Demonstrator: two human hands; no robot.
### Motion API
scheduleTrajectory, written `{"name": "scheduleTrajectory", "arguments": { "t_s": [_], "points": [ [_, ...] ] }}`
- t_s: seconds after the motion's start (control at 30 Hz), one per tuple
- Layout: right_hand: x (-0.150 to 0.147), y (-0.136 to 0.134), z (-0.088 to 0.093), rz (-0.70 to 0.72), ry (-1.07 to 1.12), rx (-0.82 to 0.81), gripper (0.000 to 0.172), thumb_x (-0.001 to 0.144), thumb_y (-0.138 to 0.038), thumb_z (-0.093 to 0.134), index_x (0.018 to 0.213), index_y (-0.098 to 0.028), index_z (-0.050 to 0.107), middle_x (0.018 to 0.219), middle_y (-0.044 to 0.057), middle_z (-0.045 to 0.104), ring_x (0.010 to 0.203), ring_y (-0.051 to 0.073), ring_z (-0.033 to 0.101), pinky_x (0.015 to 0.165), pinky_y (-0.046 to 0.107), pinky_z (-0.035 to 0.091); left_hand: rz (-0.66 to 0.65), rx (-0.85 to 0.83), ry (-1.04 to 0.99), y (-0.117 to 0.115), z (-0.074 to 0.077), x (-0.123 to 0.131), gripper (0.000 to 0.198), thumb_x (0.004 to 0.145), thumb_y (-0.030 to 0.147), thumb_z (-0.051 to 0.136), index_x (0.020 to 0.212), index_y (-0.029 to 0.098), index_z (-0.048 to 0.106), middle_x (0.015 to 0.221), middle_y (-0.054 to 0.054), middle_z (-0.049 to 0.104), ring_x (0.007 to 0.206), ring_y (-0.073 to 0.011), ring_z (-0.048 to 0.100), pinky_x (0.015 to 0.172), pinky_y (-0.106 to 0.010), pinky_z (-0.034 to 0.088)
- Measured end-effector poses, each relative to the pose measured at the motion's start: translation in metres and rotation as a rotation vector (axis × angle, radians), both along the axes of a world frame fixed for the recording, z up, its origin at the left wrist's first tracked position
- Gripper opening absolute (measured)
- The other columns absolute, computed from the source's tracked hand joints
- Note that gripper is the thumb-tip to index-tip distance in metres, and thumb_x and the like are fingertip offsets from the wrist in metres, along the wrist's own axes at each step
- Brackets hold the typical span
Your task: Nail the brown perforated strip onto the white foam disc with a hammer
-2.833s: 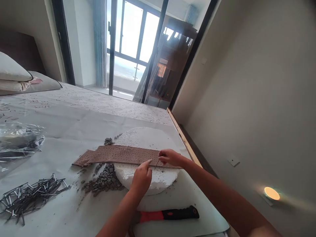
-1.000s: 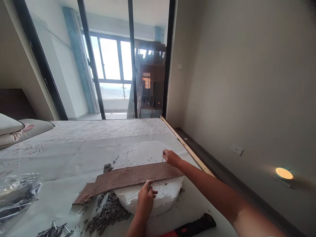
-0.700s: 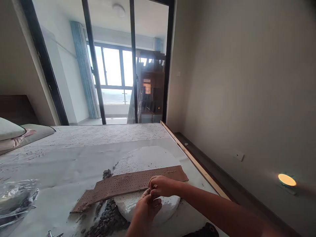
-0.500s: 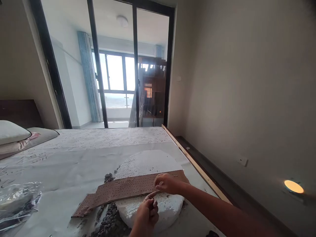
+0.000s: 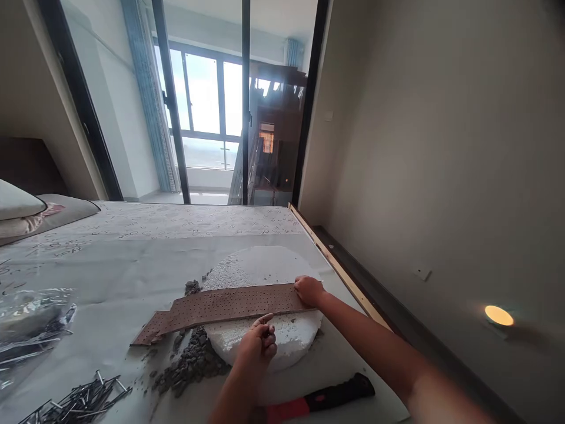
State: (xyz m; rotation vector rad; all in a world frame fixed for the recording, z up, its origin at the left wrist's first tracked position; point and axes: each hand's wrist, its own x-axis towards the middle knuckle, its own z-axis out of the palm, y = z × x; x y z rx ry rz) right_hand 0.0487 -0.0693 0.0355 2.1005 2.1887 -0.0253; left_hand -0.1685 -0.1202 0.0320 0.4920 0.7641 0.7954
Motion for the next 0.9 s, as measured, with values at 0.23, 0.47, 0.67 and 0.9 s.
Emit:
{"name": "scheduleTrajectory", "arguments": {
  "t_s": [0.23, 0.47, 0.67, 0.9],
  "points": [
    [-0.007, 0.003, -0.001, 0.063, -0.08, -0.013, 0.026, 0.074, -0.002, 0.052, 0.094, -0.008, 0.067, 0.101, 0.021, 0.064, 0.093, 0.024, 0.061, 0.079, 0.032, 0.047, 0.004, 0.013, 0.002, 0.001, 0.0, 0.001, 0.027, 0.074, 0.004, 0.044, 0.098, 0.016, 0.046, 0.057, 0.006, 0.043, 0.035, -0.0015, 0.027, 0.037, -0.015, 0.014],
    [-0.017, 0.007, 0.008, 0.101, -0.142, -0.046, 0.024, 0.07, -0.001, 0.056, 0.089, -0.007, 0.069, 0.097, 0.022, 0.065, 0.091, 0.026, 0.062, 0.075, 0.03, 0.048, -0.011, 0.017, -0.021, 0.003, -0.004, -0.002, 0.03, 0.073, 0.006, 0.048, 0.101, 0.016, 0.046, 0.057, 0.007, 0.044, 0.036, -0.0013, 0.028, 0.038, -0.016, 0.014],
    [-0.015, 0.014, 0.012, 0.145, -0.176, -0.071, 0.025, 0.07, -0.001, 0.058, 0.091, -0.005, 0.07, 0.099, 0.021, 0.066, 0.091, 0.025, 0.063, 0.077, 0.028, 0.048, -0.003, 0.029, -0.007, 0.004, -0.007, -0.001, 0.03, 0.071, 0.006, 0.05, 0.099, 0.016, 0.046, 0.056, 0.007, 0.044, 0.036, -0.0012, 0.029, 0.038, -0.016, 0.014],
    [-0.017, 0.019, 0.015, 0.166, -0.188, -0.083, 0.026, 0.07, -0.004, 0.06, 0.093, -0.004, 0.07, 0.099, 0.022, 0.066, 0.093, 0.026, 0.063, 0.079, 0.028, 0.048, -0.02, 0.049, -0.039, 0.008, -0.014, 0.0, 0.033, 0.07, 0.008, 0.054, 0.101, 0.017, 0.048, 0.056, 0.007, 0.044, 0.036, -0.0007, 0.028, 0.038, -0.015, 0.012]
  ]
}}
